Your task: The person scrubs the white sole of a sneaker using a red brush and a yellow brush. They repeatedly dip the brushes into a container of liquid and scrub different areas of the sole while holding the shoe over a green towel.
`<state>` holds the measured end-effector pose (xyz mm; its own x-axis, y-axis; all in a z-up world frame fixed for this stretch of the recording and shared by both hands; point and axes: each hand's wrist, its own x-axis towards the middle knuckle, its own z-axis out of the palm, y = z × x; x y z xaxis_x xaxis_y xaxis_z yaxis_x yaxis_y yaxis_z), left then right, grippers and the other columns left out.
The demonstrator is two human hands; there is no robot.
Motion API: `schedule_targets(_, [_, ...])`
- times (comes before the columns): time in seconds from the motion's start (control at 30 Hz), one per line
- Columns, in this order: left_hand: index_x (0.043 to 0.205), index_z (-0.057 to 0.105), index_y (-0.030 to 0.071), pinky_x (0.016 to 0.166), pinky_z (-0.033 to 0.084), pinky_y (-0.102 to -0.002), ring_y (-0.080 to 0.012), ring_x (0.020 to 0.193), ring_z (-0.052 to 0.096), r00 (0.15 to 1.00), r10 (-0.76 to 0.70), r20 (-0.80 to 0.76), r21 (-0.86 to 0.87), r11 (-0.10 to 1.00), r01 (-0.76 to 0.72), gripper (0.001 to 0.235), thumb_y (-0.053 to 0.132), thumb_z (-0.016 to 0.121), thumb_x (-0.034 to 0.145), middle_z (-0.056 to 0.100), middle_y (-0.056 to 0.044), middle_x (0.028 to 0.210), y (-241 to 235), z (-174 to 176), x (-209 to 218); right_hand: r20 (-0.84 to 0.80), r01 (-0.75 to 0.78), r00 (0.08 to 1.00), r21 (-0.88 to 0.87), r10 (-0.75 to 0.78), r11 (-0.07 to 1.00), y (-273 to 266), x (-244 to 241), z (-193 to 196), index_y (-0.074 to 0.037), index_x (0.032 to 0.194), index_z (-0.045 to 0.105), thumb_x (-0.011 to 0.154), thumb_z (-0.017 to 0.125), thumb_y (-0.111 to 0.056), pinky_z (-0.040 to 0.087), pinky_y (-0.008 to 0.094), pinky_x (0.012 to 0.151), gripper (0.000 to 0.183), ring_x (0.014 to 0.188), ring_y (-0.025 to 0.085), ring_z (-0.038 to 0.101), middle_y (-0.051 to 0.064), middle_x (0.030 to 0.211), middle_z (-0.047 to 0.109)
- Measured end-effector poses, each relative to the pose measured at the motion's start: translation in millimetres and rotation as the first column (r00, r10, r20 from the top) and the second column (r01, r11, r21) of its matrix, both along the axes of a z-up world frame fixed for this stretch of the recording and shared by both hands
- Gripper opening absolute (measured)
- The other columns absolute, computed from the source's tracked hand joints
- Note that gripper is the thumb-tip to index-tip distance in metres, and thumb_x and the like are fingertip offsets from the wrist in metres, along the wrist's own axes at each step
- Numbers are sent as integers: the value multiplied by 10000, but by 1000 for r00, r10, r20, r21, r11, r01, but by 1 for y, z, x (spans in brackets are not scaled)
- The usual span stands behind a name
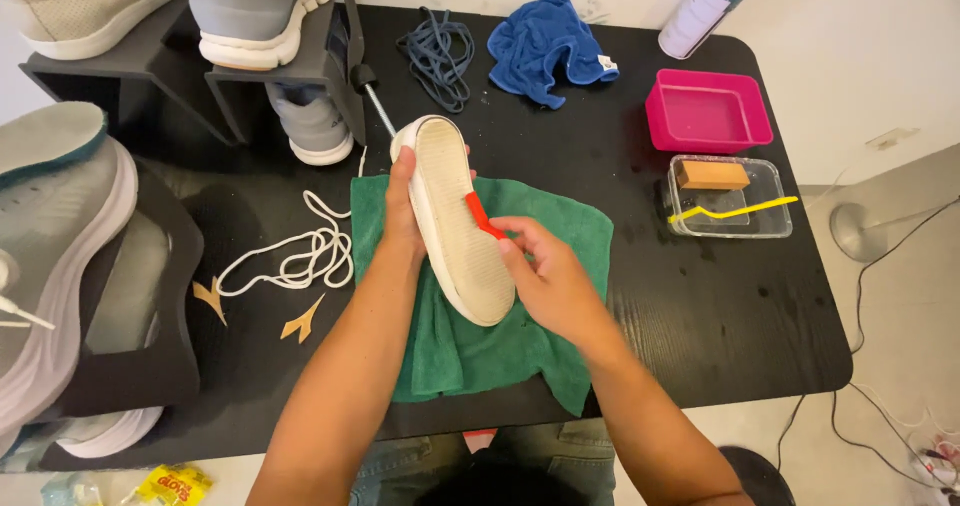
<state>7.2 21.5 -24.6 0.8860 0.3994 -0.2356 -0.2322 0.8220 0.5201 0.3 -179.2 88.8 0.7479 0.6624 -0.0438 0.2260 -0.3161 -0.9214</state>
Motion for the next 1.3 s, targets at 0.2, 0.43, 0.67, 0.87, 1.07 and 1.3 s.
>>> schedule_targets(0.2, [1334, 630, 113, 969, 588, -477, -354, 1048, 728, 997, 31, 73, 7, 999, -32, 803, 668, 681, 756, 673, -181, 1322, 5, -16, 6, 109, -77, 989, -202, 101, 976, 8, -14, 24, -95, 1421, 546, 1025, 452, -150, 567, 496, 724, 411, 796, 367, 683, 253, 968, 716])
schedule_targets(0.43, [1355, 626, 84, 936, 595, -501, -407, 1023, 727, 996, -35, 81, -85, 995, 42, 821, 616, 667, 731, 655, -231, 1328, -9, -5, 8, -229, 16, 973, 115, 11, 993, -12, -5, -2, 2, 1390, 521, 1002, 499, -67, 506, 263, 291, 395, 485, 146, 543, 146, 847, 615])
schedule_targets(0.67, [1289, 652, 111, 890, 627, -465, -379, 979, 742, 990, 97, 101, -85, 992, -89, 826, 714, 625, 725, 700, -209, 1258, -18, 0, 12, -382, 43, 924, 156, 20, 987, -37, 18, -8, -1, 1110, 614, 1044, 487, -158, 371, 243, 267, 213, 383, 110, 424, 57, 671, 480])
schedule_targets(0.87, [1311, 654, 130, 951, 601, -500, -399, 1075, 716, 975, 146, 165, -6, 989, -147, 779, 660, 638, 740, 685, -209, 1291, -28, 4, 11, -127, -95, 987, 58, 102, 994, -48, 33, -9, -26, 1064, 712, 1060, 502, -186, 439, 226, 517, 264, 583, 87, 474, 9, 663, 530])
schedule_targets(1.07, [1395, 579, 138, 1027, 553, -532, -393, 1178, 669, 958, 105, 267, 82, 988, -131, 836, 624, 686, 723, 622, -218, 1383, -30, 5, 5, -62, -29, 998, -47, 26, 998, -51, 36, -8, -97, 786, 638, 1085, 512, -265, 359, 242, 495, 365, 515, 90, 379, -24, 537, 439])
schedule_targets(1.3, [1498, 460, 149, 1124, 448, -602, -382, 1227, 625, 936, -75, 343, 243, 970, -11, 743, 323, 680, 810, 566, -189, 1434, -2, -11, -8, 95, -40, 994, -100, 50, 994, -44, 54, -11, -115, 653, 486, 1062, 547, -254, 354, 314, 524, 436, 541, 151, 347, 27, 497, 368])
